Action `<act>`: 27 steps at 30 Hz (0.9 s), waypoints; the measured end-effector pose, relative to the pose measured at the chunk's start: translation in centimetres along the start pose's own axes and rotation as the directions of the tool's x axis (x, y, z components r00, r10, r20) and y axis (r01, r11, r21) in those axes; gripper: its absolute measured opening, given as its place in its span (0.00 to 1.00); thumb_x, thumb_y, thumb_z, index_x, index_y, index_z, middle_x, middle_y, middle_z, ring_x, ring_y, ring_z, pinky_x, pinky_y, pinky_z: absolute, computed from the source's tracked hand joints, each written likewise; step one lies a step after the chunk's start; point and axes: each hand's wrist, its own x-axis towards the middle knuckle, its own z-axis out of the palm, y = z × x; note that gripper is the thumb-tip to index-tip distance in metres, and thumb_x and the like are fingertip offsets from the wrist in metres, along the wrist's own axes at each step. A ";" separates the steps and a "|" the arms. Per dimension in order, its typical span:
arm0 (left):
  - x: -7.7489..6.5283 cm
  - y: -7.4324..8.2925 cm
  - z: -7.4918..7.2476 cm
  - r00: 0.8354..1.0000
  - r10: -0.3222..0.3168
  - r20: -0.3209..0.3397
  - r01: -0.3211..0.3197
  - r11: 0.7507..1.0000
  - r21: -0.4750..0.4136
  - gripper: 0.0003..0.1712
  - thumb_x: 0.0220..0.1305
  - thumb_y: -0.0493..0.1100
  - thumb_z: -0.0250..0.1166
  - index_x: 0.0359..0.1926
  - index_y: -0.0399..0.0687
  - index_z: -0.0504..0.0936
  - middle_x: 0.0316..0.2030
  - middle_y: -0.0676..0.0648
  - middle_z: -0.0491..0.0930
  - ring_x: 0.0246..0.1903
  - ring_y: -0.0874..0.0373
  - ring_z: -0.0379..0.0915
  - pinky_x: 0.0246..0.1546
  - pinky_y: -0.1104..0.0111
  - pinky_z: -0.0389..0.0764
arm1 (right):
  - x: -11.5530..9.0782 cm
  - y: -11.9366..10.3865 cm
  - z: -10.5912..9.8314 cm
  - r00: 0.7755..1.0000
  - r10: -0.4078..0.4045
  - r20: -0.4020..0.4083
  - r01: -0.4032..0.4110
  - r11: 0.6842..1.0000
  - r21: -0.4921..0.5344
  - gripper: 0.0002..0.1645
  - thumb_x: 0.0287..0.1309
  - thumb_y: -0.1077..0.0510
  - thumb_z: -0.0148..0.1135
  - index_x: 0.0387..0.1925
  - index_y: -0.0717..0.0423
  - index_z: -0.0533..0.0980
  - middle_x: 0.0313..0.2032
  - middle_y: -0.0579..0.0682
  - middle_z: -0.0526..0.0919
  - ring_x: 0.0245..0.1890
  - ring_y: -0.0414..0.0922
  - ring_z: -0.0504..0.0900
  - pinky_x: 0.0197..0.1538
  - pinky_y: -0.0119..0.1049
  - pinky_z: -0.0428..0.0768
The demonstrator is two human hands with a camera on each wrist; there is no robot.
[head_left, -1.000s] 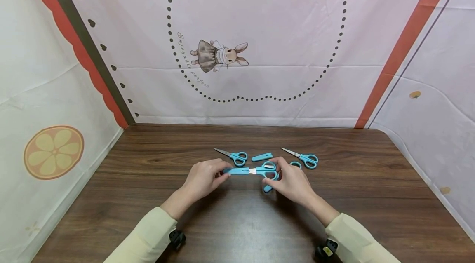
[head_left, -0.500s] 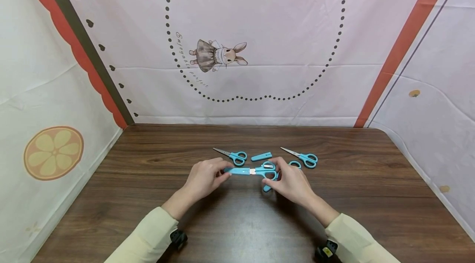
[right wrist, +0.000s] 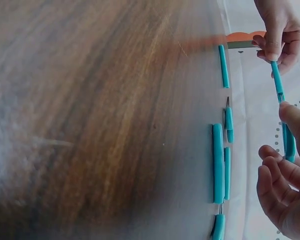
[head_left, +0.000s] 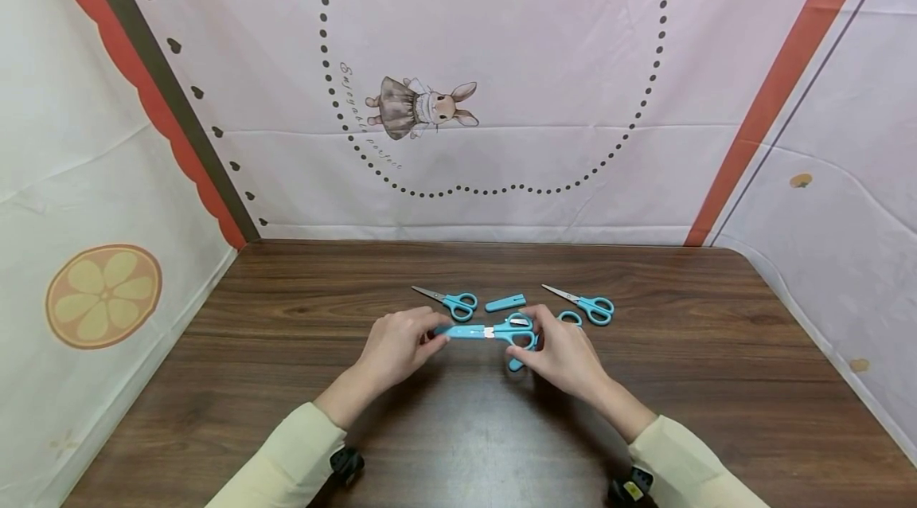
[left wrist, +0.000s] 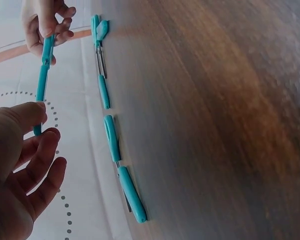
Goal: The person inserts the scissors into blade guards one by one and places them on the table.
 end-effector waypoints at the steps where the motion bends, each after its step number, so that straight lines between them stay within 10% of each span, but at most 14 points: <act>1: 0.0 0.0 0.0 1.000 -0.004 0.004 0.004 1.000 0.003 0.07 0.54 0.45 0.68 0.36 0.57 0.84 0.24 0.61 0.76 0.20 0.72 0.71 0.17 0.80 0.65 | 0.0 0.0 0.0 1.000 -0.003 -0.002 0.003 1.000 0.001 0.33 0.44 0.46 0.71 0.51 0.55 0.71 0.17 0.35 0.70 0.15 0.30 0.65 0.19 0.26 0.64; 27: 0.3 0.5 0.1 1.000 -0.009 0.021 0.008 1.000 0.014 0.07 0.54 0.46 0.68 0.37 0.57 0.84 0.23 0.62 0.75 0.19 0.72 0.66 0.16 0.79 0.63 | -0.3 0.1 0.2 1.000 0.007 -0.017 -0.007 1.000 0.007 0.32 0.44 0.47 0.71 0.50 0.54 0.72 0.18 0.36 0.71 0.15 0.30 0.65 0.19 0.26 0.64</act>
